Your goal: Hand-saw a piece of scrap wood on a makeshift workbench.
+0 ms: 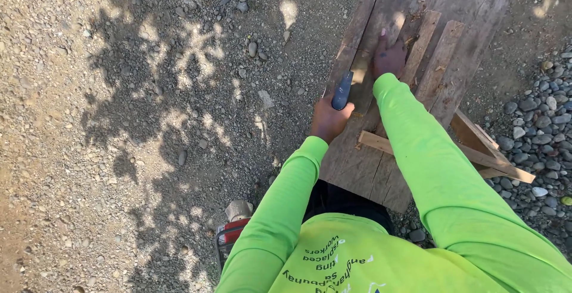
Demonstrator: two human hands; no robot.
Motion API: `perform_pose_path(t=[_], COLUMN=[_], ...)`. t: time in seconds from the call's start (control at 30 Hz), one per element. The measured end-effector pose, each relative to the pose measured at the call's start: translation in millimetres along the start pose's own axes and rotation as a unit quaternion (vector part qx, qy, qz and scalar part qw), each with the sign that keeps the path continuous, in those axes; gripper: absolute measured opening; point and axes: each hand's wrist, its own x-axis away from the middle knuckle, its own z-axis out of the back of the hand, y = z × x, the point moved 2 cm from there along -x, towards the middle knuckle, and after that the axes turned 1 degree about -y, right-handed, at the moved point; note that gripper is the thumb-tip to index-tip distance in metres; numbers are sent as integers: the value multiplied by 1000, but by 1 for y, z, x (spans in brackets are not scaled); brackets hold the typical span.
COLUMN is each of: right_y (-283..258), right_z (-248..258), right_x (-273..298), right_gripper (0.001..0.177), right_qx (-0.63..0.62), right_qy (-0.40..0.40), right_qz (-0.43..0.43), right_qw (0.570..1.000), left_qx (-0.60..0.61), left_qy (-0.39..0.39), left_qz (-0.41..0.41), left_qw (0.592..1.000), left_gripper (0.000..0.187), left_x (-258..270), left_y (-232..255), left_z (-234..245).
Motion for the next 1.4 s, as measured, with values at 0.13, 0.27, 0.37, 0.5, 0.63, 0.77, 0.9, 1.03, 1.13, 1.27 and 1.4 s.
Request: perform_pose_path(t=[0.13,0.27,0.37,0.5,0.63,0.77,0.9,1.03,1.13,1.27,1.4], right_y=[8,13,7,9,9,14,11,8,6,4,3], right_z=[-8,-9,-6,-6,-7,-13,-8,-4,-6,-2,-4], right_x=[-12,-8,-10,-7,-5,-13,-6,-4,-7,-1,-7], right_gripper=[79,83,83,80,80,81,82,81,82,83,81], right_qx=[14,23,24,24,1,32,43,53,44,37,22], right_qy=[9,11,13,2,3,0,-6,-26,-20,-17,-2], right_qz=[0,-6,3,-1,-3,-14,-15,-25,-24,-29,-21], right_qw=[1000,1000,1000,1000,1000,999,999,998,999,999,1000], left_qx=[-52,-60,-42,-56,-70,-87,-49,-53,-56,-38,-66], left_qy=[10,-16,-14,-4,-17,-29,-15,6,17,1,-3], left_qz=[8,80,83,146,203,144,39,18,14,36,74], left_qw=[999,995,996,988,976,985,998,998,998,999,995], left_gripper=[29,28,23,25,17,24,29,30,29,27,27], left_x=[48,129,193,253,242,148,39,18,14,28,72], left_y=[16,7,4,47,83,45,-9,3,3,18,39], left_z=[19,51,76,109,107,71,21,4,5,11,31])
